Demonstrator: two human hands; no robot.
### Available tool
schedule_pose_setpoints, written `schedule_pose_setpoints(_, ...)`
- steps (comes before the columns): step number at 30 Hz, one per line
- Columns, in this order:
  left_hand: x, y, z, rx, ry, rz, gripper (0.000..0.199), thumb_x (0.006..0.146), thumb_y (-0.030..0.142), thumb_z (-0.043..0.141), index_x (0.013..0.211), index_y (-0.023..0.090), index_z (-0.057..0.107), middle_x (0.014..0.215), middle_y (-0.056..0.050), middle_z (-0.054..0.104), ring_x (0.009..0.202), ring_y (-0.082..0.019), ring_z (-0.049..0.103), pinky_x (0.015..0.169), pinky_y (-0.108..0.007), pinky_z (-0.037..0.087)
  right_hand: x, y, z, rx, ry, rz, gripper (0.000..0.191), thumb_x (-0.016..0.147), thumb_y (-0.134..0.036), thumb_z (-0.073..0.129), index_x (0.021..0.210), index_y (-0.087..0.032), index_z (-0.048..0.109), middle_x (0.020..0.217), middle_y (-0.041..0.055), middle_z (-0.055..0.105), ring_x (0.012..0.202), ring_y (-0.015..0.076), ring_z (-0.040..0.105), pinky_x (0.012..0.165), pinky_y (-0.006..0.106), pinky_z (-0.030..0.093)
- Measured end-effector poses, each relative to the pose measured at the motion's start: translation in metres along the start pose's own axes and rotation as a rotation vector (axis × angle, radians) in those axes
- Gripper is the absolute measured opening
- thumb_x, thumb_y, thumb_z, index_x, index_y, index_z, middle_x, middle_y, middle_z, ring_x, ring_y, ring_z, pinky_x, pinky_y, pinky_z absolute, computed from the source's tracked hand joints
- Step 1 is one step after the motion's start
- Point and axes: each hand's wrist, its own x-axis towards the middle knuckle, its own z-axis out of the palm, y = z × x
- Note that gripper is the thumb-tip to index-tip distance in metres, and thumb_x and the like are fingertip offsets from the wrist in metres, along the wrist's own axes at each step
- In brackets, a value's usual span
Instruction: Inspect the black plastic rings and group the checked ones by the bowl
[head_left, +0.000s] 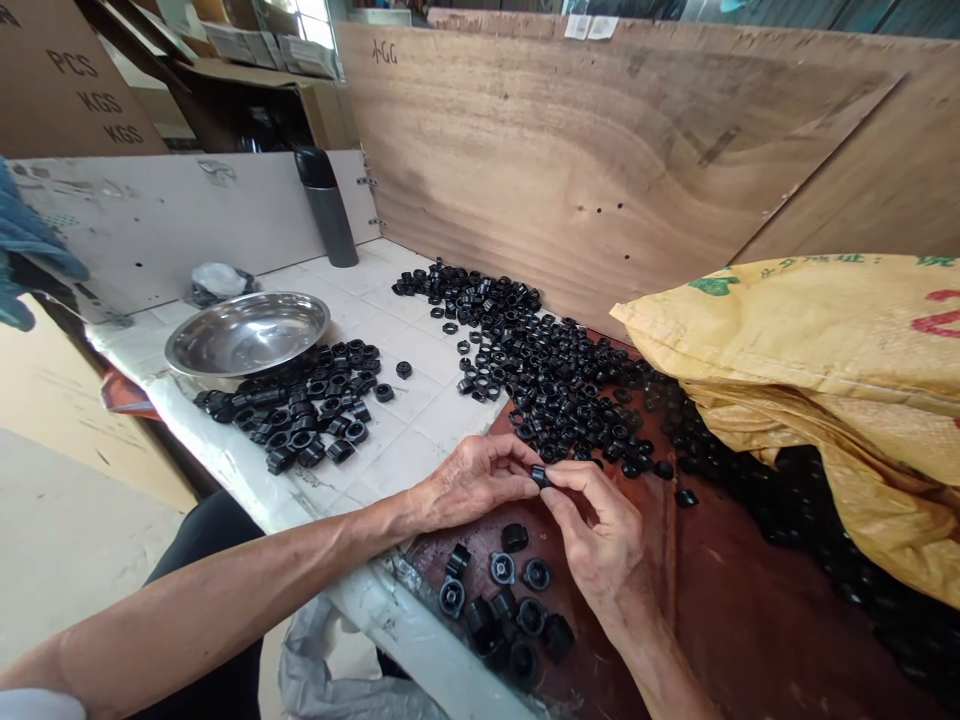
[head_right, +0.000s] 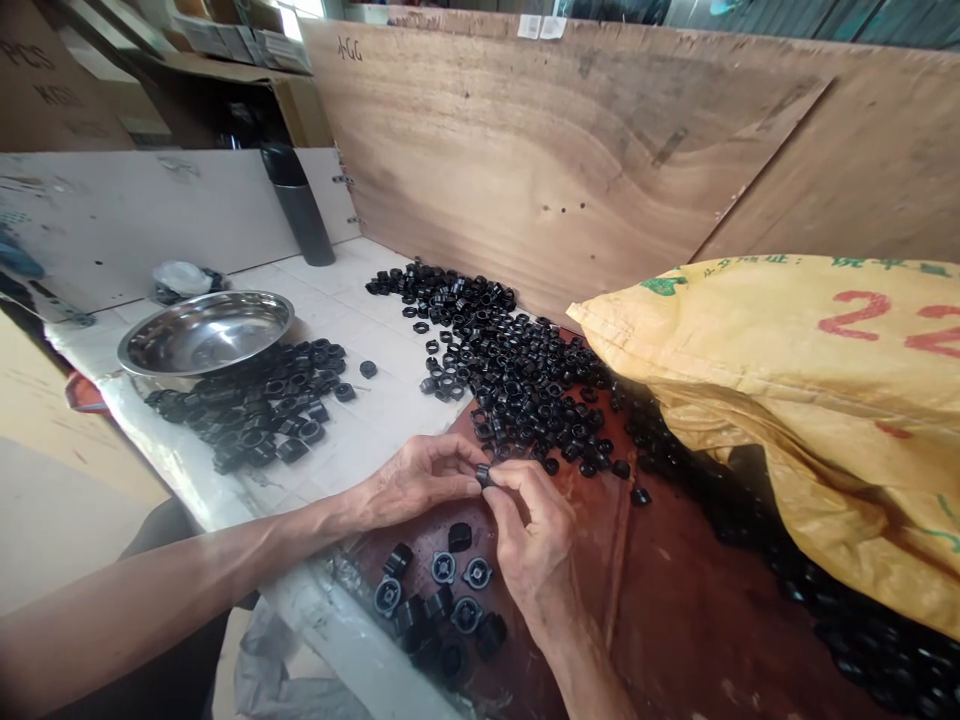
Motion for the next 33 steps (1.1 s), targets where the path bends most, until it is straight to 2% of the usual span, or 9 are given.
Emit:
schedule_pose_setpoints(2, 0.001, 0.0, -0.001, -0.008, 0.01, -0.031, 0.034, 0.078, 0.031, 0.083, 0.105, 0.012, 0.072, 0.098, -0.009, 0.076, 0.088, -0.02, 0.072, 0.085, -0.035, 0.057, 0.0, 0.0, 0.0, 0.003, 0.008, -0.043, 0.011, 0.096, -0.021, 0.061, 0.094, -0.023, 0.071, 0.102, 0.0045, 0.074, 0.099, 0.0194, 0.07, 0.092, 0.03, 0.055)
schedule_pose_setpoints(5, 0.0, 0.001, -0.001, 0.01, -0.014, 0.005, 0.031, 0.082, 0.031, 0.08, 0.105, 0.012, 0.072, 0.101, -0.01, 0.076, 0.091, -0.021, 0.073, 0.088, -0.036, 0.058, 0.0, 0.001, -0.001, -0.001, 0.02, 0.029, 0.013, 0.095, -0.024, 0.065, 0.106, -0.023, 0.071, 0.102, 0.0048, 0.075, 0.095, 0.0194, 0.072, 0.088, 0.03, 0.057)
schedule_pose_setpoints(11, -0.002, 0.001, -0.003, 0.297, -0.046, 0.263, 0.023, 0.091, 0.028, 0.071, 0.11, 0.014, 0.071, 0.11, -0.01, 0.074, 0.1, -0.022, 0.072, 0.089, -0.034, 0.059, -0.005, -0.002, 0.0, -0.006, 0.036, 0.229, 0.036, 0.094, -0.041, 0.064, 0.123, -0.02, 0.063, 0.092, 0.0048, 0.075, 0.077, 0.0191, 0.073, 0.07, 0.028, 0.06)
schedule_pose_setpoints(16, -0.002, 0.0, -0.006, 0.387, -0.059, 0.363, 0.023, 0.094, 0.027, 0.068, 0.113, 0.015, 0.07, 0.11, -0.01, 0.073, 0.099, -0.02, 0.071, 0.088, -0.033, 0.059, -0.005, -0.007, 0.0, 0.004, -0.039, 0.27, 0.029, 0.096, -0.045, 0.059, 0.108, -0.02, 0.068, 0.083, 0.0039, 0.073, 0.071, 0.0183, 0.07, 0.067, 0.027, 0.057)
schedule_pose_setpoints(22, -0.001, 0.0, -0.004, 0.373, -0.03, 0.342, 0.021, 0.092, 0.025, 0.069, 0.11, 0.015, 0.07, 0.109, -0.009, 0.073, 0.099, -0.02, 0.071, 0.088, -0.032, 0.058, 0.003, -0.017, -0.004, 0.083, -0.069, 0.427, 0.03, 0.092, -0.048, 0.063, 0.088, -0.02, 0.071, 0.065, 0.0009, 0.069, 0.059, 0.0179, 0.067, 0.055, 0.024, 0.054)
schedule_pose_setpoints(25, -0.002, 0.001, -0.002, 0.336, -0.016, 0.298, 0.023, 0.09, 0.027, 0.071, 0.108, 0.014, 0.071, 0.108, -0.01, 0.074, 0.096, -0.02, 0.071, 0.086, -0.032, 0.058, 0.004, -0.012, -0.005, 0.035, -0.048, 0.33, 0.025, 0.092, -0.044, 0.065, 0.087, -0.021, 0.074, 0.071, 0.0026, 0.073, 0.066, 0.0201, 0.07, 0.063, 0.027, 0.058)
schedule_pose_setpoints(29, -0.001, -0.001, -0.001, 0.095, -0.011, 0.064, 0.026, 0.083, 0.029, 0.078, 0.103, 0.013, 0.072, 0.093, -0.007, 0.075, 0.081, -0.017, 0.07, 0.077, -0.03, 0.056, 0.003, -0.001, -0.005, -0.043, -0.007, 0.007, 0.013, 0.092, -0.03, 0.067, 0.095, -0.024, 0.078, 0.1, 0.0063, 0.077, 0.095, 0.0236, 0.073, 0.09, 0.035, 0.059)
schedule_pose_setpoints(31, -0.001, -0.001, -0.002, 0.011, -0.008, -0.022, 0.027, 0.079, 0.026, 0.08, 0.101, 0.013, 0.072, 0.086, -0.004, 0.074, 0.076, -0.015, 0.069, 0.077, -0.029, 0.055, 0.004, 0.0, -0.006, -0.048, 0.001, -0.086, 0.013, 0.093, -0.026, 0.067, 0.097, -0.025, 0.079, 0.103, 0.0064, 0.077, 0.096, 0.0229, 0.072, 0.092, 0.036, 0.059)
schedule_pose_setpoints(33, -0.001, 0.001, -0.001, -0.029, -0.002, -0.037, 0.027, 0.079, 0.025, 0.081, 0.102, 0.013, 0.071, 0.086, -0.004, 0.073, 0.077, -0.015, 0.069, 0.078, -0.029, 0.054, 0.005, -0.003, -0.007, -0.042, -0.008, -0.088, 0.014, 0.093, -0.025, 0.067, 0.099, -0.024, 0.079, 0.105, 0.0069, 0.076, 0.097, 0.0224, 0.073, 0.091, 0.034, 0.06)
